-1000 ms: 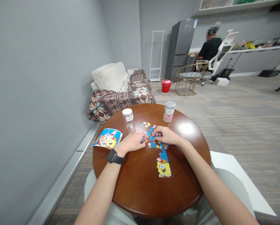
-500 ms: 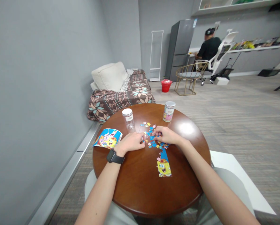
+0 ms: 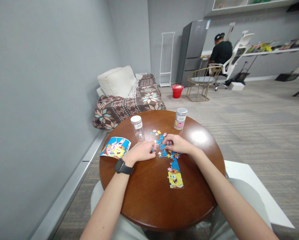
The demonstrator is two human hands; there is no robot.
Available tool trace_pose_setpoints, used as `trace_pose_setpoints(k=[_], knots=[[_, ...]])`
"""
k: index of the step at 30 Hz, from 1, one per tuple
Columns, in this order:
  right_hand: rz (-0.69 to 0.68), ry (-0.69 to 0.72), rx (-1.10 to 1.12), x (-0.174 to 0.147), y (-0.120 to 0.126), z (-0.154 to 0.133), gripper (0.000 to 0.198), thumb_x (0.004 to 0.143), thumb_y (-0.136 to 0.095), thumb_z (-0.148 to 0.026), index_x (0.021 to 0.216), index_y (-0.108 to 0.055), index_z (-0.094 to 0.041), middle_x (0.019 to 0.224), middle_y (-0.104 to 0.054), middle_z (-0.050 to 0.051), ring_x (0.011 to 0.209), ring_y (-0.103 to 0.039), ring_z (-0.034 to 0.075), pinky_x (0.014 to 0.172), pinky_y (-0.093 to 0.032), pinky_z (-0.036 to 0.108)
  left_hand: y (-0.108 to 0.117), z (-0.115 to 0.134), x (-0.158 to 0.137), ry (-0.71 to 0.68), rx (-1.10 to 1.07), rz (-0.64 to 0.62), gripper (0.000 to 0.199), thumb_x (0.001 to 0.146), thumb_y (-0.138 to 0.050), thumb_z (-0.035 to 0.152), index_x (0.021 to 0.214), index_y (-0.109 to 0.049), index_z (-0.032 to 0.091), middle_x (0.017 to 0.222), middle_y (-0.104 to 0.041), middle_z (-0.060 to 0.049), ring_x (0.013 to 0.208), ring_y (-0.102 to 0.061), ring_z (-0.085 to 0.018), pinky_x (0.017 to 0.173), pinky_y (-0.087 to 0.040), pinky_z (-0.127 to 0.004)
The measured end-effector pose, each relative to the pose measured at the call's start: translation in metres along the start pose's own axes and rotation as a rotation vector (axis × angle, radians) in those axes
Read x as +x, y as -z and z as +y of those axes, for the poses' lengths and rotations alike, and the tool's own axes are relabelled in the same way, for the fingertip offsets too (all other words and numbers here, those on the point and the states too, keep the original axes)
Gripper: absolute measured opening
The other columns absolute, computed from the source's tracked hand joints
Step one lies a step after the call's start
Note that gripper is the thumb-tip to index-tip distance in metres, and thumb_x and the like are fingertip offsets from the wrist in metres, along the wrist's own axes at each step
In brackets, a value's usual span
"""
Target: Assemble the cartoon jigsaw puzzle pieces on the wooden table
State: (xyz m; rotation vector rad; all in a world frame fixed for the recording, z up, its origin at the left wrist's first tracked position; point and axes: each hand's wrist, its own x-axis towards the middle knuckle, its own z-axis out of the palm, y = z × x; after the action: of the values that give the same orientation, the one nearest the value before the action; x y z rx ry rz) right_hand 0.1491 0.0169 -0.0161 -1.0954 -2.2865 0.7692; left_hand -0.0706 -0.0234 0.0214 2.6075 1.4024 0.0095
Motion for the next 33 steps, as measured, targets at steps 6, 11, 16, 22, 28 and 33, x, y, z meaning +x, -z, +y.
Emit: trace_pose_setpoints(k=[6,11,16,22,28,33], knots=[[0.004,-0.011,0.01,0.0004,-0.0007,0.0027,0.013,0.071,-0.069,-0.017,0.083,-0.068,-0.016,0.073,-0.059,0.0,0.065,-0.052,0.012,0.063,-0.043,0.023,-0.0012,-0.0059,-0.0008,0.075,0.042,0.009,0.022,0.082,-0.051,0.039,0.096,-0.058,0.023,0.081,-0.067,-0.002,0.075,-0.065,-0.021,0.065,-0.044,-0.028],[0.007,0.008,-0.004,0.0001,0.0001,0.0019,0.013,0.071,-0.069,-0.018,0.083,-0.068,-0.016,0.073,-0.06,0.0,0.065,-0.052,0.012,0.063,-0.043,0.023,-0.0014,-0.0072,-0.0009,0.074,0.049,0.009,0.02,0.083,-0.051,0.036,0.094,-0.06,0.023,0.081,-0.068,-0.003,0.074,-0.065,-0.021,0.063,-0.043,-0.028],[-0.001,0.024,-0.027,0.0007,0.0012,0.0006,0.015,0.072,-0.069,-0.018,0.086,-0.072,-0.016,0.079,-0.062,0.003,0.068,-0.053,0.012,0.066,-0.044,0.024,-0.0016,-0.0036,-0.0002,0.026,0.039,0.005,0.018,0.082,-0.051,0.031,0.093,-0.061,0.022,0.081,-0.068,-0.004,0.072,-0.064,-0.019,0.063,-0.042,-0.027],[-0.002,0.021,-0.025,0.0011,0.0007,0.0013,0.013,0.071,-0.068,-0.016,0.083,-0.072,-0.016,0.077,-0.063,0.002,0.065,-0.052,0.011,0.065,-0.044,0.024,-0.0021,-0.0038,0.0001,0.024,0.026,0.001,0.021,0.082,-0.051,0.031,0.099,-0.061,0.022,0.081,-0.068,-0.003,0.072,-0.064,-0.019,0.062,-0.042,-0.026],[-0.004,0.015,-0.033,0.0001,0.0011,-0.0003,0.015,0.07,-0.067,-0.015,0.085,-0.071,-0.016,0.076,-0.062,0.001,0.067,-0.054,0.012,0.065,-0.044,0.024,-0.0026,-0.005,0.0003,0.005,0.022,0.013,0.019,0.081,-0.049,0.025,0.096,-0.061,0.023,0.078,-0.068,-0.002,0.07,-0.064,-0.019,0.059,-0.04,-0.027],[-0.018,0.044,-0.039,0.0003,0.0021,0.0003,0.017,0.072,-0.067,-0.016,0.087,-0.074,-0.017,0.082,-0.065,0.004,0.07,-0.055,0.013,0.068,-0.045,0.025,-0.0008,-0.0037,0.0001,0.02,0.009,0.007,0.021,0.081,-0.05,0.024,0.098,-0.061,0.023,0.079,-0.068,-0.002,0.072,-0.064,-0.019,0.061,-0.041,-0.026]])
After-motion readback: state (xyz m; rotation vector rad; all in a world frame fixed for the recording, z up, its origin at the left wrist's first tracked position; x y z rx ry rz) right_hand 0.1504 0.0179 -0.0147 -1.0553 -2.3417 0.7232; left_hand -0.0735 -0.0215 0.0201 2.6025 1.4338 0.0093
